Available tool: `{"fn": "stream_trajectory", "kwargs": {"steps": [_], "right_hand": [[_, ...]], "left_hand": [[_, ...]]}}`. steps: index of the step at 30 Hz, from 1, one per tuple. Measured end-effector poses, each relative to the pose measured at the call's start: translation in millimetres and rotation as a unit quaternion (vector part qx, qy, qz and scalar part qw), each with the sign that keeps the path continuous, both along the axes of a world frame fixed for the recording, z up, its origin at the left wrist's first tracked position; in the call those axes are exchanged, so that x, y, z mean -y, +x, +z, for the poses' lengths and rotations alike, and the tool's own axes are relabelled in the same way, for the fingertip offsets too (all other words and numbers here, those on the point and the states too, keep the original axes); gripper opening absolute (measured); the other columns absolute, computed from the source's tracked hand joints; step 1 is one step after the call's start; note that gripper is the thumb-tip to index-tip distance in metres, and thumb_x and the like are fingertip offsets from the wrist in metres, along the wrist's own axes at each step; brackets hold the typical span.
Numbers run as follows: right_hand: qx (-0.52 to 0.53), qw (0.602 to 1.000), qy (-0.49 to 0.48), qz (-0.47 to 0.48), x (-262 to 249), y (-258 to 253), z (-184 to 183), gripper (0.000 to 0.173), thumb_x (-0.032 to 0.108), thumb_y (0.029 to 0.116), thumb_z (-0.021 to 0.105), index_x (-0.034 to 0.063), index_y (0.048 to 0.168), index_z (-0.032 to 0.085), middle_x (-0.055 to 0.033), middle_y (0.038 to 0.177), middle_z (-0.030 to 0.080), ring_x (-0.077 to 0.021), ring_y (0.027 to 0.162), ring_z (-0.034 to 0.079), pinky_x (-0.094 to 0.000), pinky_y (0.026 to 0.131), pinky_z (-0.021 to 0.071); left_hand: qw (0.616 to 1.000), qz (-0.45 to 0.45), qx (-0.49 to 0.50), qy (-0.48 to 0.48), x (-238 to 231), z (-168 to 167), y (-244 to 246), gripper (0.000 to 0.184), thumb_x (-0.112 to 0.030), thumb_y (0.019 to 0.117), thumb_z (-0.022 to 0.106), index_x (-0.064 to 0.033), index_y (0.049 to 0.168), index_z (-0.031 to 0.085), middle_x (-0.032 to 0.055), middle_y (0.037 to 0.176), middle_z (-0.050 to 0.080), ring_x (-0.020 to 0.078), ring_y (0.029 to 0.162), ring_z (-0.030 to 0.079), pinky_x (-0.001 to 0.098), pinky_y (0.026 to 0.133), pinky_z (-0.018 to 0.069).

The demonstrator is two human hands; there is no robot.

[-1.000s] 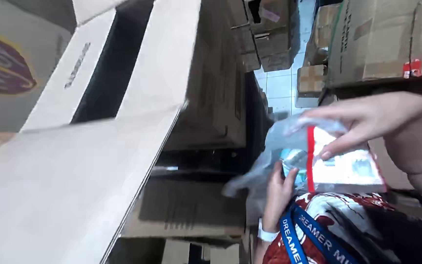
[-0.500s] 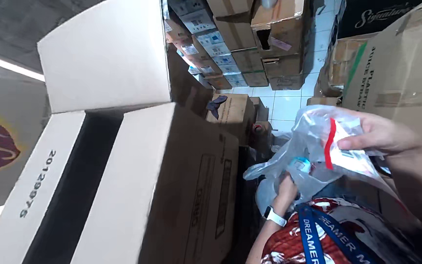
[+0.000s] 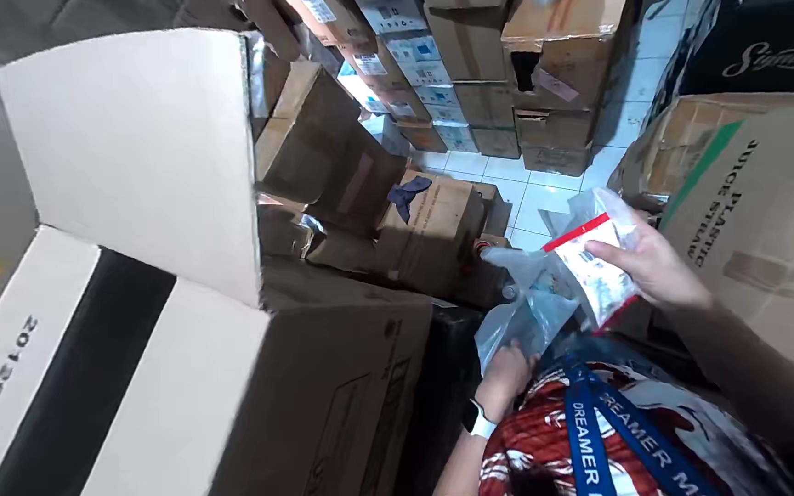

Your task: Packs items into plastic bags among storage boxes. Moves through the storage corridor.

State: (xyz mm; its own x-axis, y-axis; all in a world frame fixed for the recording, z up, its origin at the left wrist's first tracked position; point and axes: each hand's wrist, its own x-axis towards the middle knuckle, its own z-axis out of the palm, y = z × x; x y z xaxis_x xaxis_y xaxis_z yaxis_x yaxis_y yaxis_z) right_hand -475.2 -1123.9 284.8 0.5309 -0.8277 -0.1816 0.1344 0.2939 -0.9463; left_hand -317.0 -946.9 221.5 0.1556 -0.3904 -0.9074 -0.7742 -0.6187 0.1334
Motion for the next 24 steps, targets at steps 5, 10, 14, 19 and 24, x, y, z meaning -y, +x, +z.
{"fn": "stream_trajectory", "kwargs": {"steps": [5,10,14,19,24], "right_hand": [[-0.012,0.990,-0.052,-0.127,36.2,3.1,-22.9,0.086,0.005,0.0865,0.073,0.0076,0.156,0.024,-0.0012,0.124,0.065,-0.0045,0.104,0.069,-0.0247,0.090,0.0608],[-0.098,0.921,-0.339,-0.165,78.9,27.1,-51.1,0.045,0.005,0.0937,0.063,-0.0182,0.126,0.042,-0.0101,0.103,0.066,-0.0004,0.080,0.059,-0.0191,0.077,0.0519],[-0.215,0.862,-0.443,-0.123,121.4,43.2,-59.6,0.033,0.010,0.0998,0.059,-0.0134,0.123,0.056,-0.0211,0.104,0.072,-0.0234,0.090,0.072,-0.0373,0.084,0.0600],[-0.158,0.947,-0.257,-0.110,200.6,68.5,-28.8,0.051,0.019,0.0969,0.060,-0.0165,0.130,0.044,-0.0054,0.093,0.069,-0.0006,0.074,0.062,-0.0207,0.070,0.0539],[-0.018,0.993,-0.093,0.066,309.9,129.4,0.6,0.009,0.021,0.1014,0.051,0.0185,0.096,0.057,0.0150,0.072,0.062,0.0067,0.050,0.044,-0.0111,0.049,0.0386]], "left_hand": [[0.984,0.060,0.058,-0.160,62.6,23.8,2.8,0.080,-0.039,0.0939,0.072,0.0033,0.152,0.039,0.0292,0.131,0.063,0.0439,0.122,0.062,0.0603,0.103,0.0483],[0.964,0.069,0.096,-0.237,157.6,69.0,24.1,0.070,-0.040,0.1024,0.060,0.0066,0.150,0.039,0.0298,0.121,0.067,0.0447,0.113,0.066,0.0594,0.097,0.0511],[0.968,0.034,0.098,-0.228,237.6,94.1,53.6,0.067,-0.041,0.1020,0.061,0.0071,0.145,0.044,0.0298,0.122,0.065,0.0449,0.118,0.064,0.0594,0.100,0.0486],[0.978,0.016,0.084,-0.192,326.9,80.3,126.1,0.071,-0.038,0.0982,0.067,0.0050,0.148,0.042,0.0291,0.131,0.061,0.0441,0.123,0.061,0.0599,0.103,0.0467],[0.981,0.055,0.096,-0.157,394.9,65.1,207.8,0.072,-0.038,0.0972,0.067,0.0053,0.149,0.041,0.0306,0.129,0.062,0.0460,0.121,0.061,0.0624,0.101,0.0474]]}}
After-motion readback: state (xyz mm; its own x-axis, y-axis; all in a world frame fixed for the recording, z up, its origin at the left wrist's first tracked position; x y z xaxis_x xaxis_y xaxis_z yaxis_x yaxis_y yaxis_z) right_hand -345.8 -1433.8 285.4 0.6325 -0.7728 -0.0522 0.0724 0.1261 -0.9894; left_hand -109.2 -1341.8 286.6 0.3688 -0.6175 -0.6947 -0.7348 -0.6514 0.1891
